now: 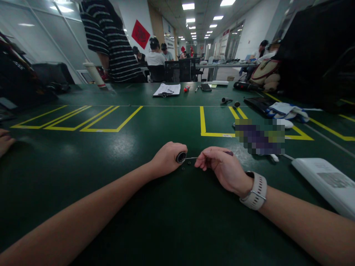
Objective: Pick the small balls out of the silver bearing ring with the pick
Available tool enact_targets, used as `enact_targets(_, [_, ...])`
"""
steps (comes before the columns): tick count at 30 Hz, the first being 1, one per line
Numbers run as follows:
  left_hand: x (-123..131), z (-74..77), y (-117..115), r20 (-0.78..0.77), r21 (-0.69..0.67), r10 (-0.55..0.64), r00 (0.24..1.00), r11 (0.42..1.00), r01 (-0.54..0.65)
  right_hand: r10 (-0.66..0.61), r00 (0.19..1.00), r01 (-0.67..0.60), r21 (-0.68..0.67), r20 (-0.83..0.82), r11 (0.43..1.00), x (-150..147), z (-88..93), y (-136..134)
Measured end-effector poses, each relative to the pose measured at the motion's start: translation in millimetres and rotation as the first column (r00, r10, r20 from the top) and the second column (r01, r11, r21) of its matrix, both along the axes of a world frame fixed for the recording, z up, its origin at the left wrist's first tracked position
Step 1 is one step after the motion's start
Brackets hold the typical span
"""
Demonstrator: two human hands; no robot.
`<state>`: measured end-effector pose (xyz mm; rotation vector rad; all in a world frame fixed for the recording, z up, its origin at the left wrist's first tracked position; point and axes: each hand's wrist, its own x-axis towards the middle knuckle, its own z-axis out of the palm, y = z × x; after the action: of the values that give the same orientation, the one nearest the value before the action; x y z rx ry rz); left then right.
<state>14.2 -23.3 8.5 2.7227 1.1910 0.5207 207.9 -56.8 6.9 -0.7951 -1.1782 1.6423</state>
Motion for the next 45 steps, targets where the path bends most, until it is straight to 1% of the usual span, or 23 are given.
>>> enact_targets(9, [-1, -0.4, 1, 0.007, -0.007, 0.010, 1.000, 1.000, -0.010, -0.058, 0.996, 0.057, 0.026, 0.068, 0.998, -2, 5.0, -4])
enact_targets(13, [-1, -1.2, 2, 0.018, -0.002, 0.034, 0.999, 0.999, -0.034, -0.083, 0.986, 0.075, 0.061, 0.142, 0.995, -2, 1.8, -5])
enact_targets(17, [-2, -2.8, 2, 0.051, 0.003, 0.055, 0.997, 0.998, -0.055, -0.060, 0.971, 0.033, 0.117, 0.233, 0.993, -2, -1.1, -4])
enact_targets(20, [-3, -3.7, 2, 0.123, -0.003, 0.056, 0.991, 0.998, -0.056, -0.041, 0.957, 0.003, 0.132, 0.286, 0.991, -2, -0.2, -5])
enact_targets(24, [-3, -3.9, 1, 0.233, -0.015, 0.048, 0.971, 0.999, -0.045, -0.040, 0.950, -0.003, 0.138, 0.310, 0.990, -3, 1.1, -5])
enact_targets(26, [-3, -3.6, 0, 0.248, -0.015, 0.029, 0.968, 1.000, -0.026, -0.034, 0.947, -0.011, 0.137, 0.320, 0.991, -3, 1.2, -5])
enact_targets(29, [-2, -2.8, 0, 0.222, -0.020, 0.004, 0.975, 1.000, 0.001, -0.036, 0.948, -0.011, 0.145, 0.316, 0.989, -2, 0.8, -5])
enact_targets(33, [-1, -1.4, -1, 0.209, -0.066, 0.032, 0.977, 0.998, -0.018, -0.080, 0.956, 0.037, 0.155, 0.281, 0.987, 0, -1.5, -5])
enact_targets(37, [-2, 1.4, -1, 0.218, -0.130, 0.034, 0.975, 0.991, -0.005, -0.182, 0.961, 0.151, 0.158, 0.208, 0.976, 1, -5.1, -4])
enact_targets(39, [-2, 3.9, -1, 0.222, -0.177, 0.056, 0.974, 0.984, -0.016, -0.231, 0.959, 0.212, 0.122, 0.166, 0.970, 0, -5.5, -2])
enact_targets(42, [-1, 8.2, -1, 0.181, -0.256, 0.074, 0.981, 0.966, -0.025, -0.291, 0.951, 0.287, 0.055, 0.108, 0.956, -3, -3.9, -1])
enact_targets(43, [0, 9.3, -1, 0.159, -0.267, 0.062, 0.985, 0.964, -0.018, -0.306, 0.947, 0.304, 0.038, 0.094, 0.952, -3, -3.0, -1])
enact_targets(45, [1, 10.8, -1, 0.107, -0.240, 0.011, 0.994, 0.971, 0.016, -0.329, 0.941, 0.329, 0.015, 0.074, 0.944, -4, -1.5, 0])
